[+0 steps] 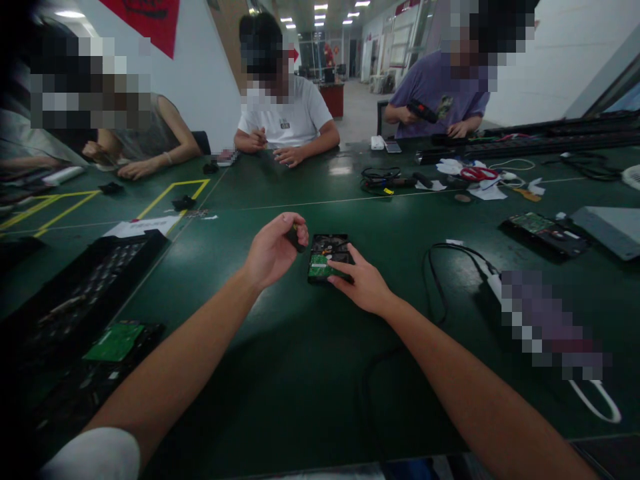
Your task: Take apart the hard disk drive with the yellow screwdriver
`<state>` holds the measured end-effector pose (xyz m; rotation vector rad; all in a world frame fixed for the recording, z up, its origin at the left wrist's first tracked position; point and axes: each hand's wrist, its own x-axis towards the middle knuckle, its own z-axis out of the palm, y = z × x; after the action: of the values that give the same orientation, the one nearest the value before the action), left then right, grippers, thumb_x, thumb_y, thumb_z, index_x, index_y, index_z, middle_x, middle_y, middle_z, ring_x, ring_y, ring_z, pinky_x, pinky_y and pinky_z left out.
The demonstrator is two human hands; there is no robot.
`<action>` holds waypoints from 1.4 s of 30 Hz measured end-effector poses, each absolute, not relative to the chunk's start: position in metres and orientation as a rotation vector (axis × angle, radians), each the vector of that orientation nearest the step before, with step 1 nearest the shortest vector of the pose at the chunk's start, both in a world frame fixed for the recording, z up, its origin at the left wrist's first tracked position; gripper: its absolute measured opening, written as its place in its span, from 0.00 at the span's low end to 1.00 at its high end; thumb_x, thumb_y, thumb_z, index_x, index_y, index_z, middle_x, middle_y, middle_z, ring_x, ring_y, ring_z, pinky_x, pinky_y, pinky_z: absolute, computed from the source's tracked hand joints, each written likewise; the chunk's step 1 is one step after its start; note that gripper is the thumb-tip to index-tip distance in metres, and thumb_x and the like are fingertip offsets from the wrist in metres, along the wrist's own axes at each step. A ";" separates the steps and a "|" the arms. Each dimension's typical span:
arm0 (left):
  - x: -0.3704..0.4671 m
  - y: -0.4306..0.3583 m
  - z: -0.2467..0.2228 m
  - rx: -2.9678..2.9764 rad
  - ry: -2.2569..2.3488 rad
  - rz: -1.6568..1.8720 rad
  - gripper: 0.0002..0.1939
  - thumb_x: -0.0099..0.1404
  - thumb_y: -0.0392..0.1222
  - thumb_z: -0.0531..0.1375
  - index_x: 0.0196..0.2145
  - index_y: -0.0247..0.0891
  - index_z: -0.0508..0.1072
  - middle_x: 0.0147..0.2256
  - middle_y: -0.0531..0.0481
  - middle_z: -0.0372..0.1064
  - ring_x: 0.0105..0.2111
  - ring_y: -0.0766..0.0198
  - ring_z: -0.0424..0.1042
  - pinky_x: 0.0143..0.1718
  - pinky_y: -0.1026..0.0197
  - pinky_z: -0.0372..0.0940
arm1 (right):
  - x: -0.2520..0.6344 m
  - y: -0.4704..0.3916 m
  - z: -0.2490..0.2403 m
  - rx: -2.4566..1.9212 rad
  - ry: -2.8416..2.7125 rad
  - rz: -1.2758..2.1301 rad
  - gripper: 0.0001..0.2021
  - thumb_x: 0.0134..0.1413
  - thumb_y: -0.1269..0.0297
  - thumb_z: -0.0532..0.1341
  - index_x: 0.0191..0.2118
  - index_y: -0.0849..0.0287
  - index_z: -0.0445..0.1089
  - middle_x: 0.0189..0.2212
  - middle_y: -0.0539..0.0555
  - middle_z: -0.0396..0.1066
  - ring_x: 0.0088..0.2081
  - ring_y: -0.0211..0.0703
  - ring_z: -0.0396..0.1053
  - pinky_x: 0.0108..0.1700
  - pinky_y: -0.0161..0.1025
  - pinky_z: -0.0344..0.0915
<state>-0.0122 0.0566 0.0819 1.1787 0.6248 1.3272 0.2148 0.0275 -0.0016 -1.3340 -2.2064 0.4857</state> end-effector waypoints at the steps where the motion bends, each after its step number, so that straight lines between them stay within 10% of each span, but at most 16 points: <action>1: -0.012 0.056 0.082 1.180 0.617 1.318 0.12 0.68 0.51 0.62 0.38 0.40 0.74 0.31 0.50 0.66 0.32 0.64 0.67 0.38 0.59 0.66 | 0.215 0.028 -0.002 -1.329 -2.207 0.485 0.24 0.65 0.46 0.61 0.63 0.44 0.72 0.75 0.55 0.45 0.67 0.63 0.61 0.64 0.58 0.63; 42: -0.028 0.051 0.100 1.341 0.750 1.060 0.12 0.68 0.50 0.63 0.36 0.38 0.77 0.40 0.43 0.76 0.40 0.58 0.74 0.27 0.64 0.67 | 0.216 0.028 -0.004 -1.344 -2.203 0.469 0.24 0.64 0.46 0.62 0.63 0.40 0.71 0.75 0.53 0.46 0.64 0.63 0.66 0.62 0.61 0.65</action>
<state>-0.0281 0.0513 0.0998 1.3409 0.7495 1.0598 0.2163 0.0276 -0.0044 -1.3440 -2.2026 0.4690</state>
